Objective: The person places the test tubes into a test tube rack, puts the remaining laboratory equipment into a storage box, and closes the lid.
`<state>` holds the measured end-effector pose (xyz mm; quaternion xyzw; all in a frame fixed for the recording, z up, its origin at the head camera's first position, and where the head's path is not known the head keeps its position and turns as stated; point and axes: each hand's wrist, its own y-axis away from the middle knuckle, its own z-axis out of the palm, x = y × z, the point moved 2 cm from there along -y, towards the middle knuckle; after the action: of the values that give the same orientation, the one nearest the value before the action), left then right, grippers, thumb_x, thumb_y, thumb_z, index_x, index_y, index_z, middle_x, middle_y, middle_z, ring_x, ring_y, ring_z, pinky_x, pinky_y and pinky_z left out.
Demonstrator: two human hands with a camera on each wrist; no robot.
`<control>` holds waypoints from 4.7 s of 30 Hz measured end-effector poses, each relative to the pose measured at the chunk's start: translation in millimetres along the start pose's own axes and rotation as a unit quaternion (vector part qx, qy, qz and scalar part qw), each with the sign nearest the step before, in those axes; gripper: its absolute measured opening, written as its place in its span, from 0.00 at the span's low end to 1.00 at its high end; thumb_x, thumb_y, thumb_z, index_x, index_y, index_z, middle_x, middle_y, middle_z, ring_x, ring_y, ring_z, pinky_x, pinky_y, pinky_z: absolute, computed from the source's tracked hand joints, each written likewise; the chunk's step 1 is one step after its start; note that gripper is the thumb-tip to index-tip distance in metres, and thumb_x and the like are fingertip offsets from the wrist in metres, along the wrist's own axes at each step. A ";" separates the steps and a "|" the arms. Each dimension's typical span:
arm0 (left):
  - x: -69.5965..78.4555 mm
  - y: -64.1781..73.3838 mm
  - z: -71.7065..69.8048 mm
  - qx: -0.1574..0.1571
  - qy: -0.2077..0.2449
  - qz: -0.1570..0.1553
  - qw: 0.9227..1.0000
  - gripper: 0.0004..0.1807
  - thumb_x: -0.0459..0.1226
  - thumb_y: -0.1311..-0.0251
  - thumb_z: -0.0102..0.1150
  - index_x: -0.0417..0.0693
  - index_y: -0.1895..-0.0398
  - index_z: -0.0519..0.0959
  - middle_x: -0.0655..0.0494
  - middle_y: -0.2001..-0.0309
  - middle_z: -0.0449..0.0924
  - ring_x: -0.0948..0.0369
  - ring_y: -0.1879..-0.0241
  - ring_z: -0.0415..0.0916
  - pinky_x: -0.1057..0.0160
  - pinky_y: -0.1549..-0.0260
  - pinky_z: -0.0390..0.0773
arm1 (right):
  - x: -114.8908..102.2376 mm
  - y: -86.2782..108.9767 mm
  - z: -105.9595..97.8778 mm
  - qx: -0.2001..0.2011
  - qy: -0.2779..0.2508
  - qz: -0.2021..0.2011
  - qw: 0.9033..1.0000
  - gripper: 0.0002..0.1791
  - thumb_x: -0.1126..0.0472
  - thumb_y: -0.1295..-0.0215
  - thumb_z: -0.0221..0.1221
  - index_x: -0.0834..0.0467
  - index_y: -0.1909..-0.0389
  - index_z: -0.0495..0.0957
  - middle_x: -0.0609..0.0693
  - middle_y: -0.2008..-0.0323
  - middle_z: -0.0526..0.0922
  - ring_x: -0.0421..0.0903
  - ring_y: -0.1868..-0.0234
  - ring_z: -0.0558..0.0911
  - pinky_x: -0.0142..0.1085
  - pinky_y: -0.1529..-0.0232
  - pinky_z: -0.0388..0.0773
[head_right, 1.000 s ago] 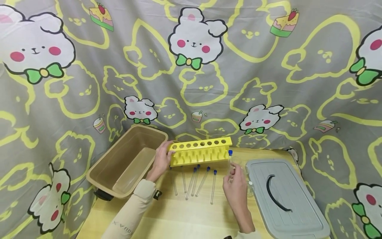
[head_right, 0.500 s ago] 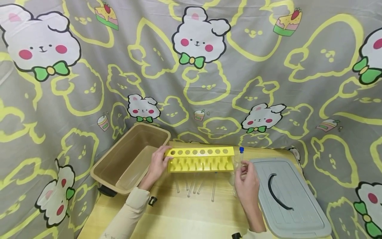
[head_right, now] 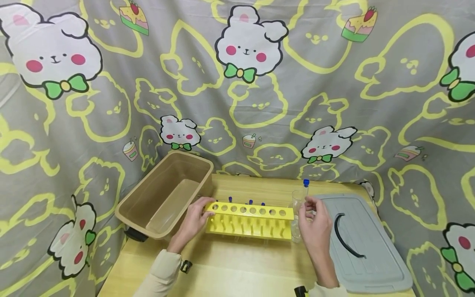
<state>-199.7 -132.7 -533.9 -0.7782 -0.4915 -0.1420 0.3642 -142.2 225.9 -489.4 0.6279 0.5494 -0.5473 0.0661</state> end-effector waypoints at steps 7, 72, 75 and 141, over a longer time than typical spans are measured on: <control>-4.9 30.6 7.0 -0.034 0.031 -0.016 0.999 0.23 0.24 0.48 0.72 0.32 0.47 0.81 0.39 0.48 0.83 0.43 0.46 0.81 0.50 0.46 0.81 | -4.5 -1.8 2.0 0.001 -0.031 -0.017 0.999 0.13 0.73 0.37 0.64 0.66 0.51 0.82 0.55 0.63 0.83 0.35 0.61 0.78 0.16 0.63 0.76; -34.1 46.4 50.1 -0.030 0.056 -0.077 0.995 0.23 0.27 0.50 0.75 0.36 0.47 0.83 0.46 0.49 0.84 0.46 0.47 0.82 0.54 0.49 0.83 | -57.1 -5.0 59.9 -0.078 -0.150 -0.036 0.985 0.16 0.70 0.29 0.61 0.65 0.43 0.73 0.54 0.57 0.81 0.46 0.53 0.82 0.23 0.56 0.80; -35.9 43.9 51.5 -0.026 0.057 -0.078 0.995 0.23 0.27 0.50 0.76 0.37 0.48 0.84 0.47 0.49 0.84 0.47 0.48 0.82 0.55 0.50 0.84 | -60.5 -7.1 66.1 -0.078 -0.164 -0.046 0.982 0.14 0.70 0.30 0.61 0.65 0.45 0.75 0.55 0.57 0.81 0.46 0.53 0.82 0.24 0.56 0.81; -49.2 29.7 56.2 -0.039 0.117 -0.109 0.986 0.24 0.26 0.47 0.74 0.35 0.44 0.82 0.47 0.46 0.83 0.46 0.43 0.79 0.57 0.46 0.82 | 17.2 8.4 58.7 -0.044 -0.111 -0.038 0.992 0.16 0.77 0.37 0.63 0.68 0.49 0.77 0.56 0.60 0.83 0.38 0.56 0.81 0.21 0.57 0.80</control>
<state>-205.1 -133.0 -614.0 -0.7114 -0.5214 -0.2901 0.3714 -175.4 193.2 -529.8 0.5385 0.5860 -0.5908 0.1329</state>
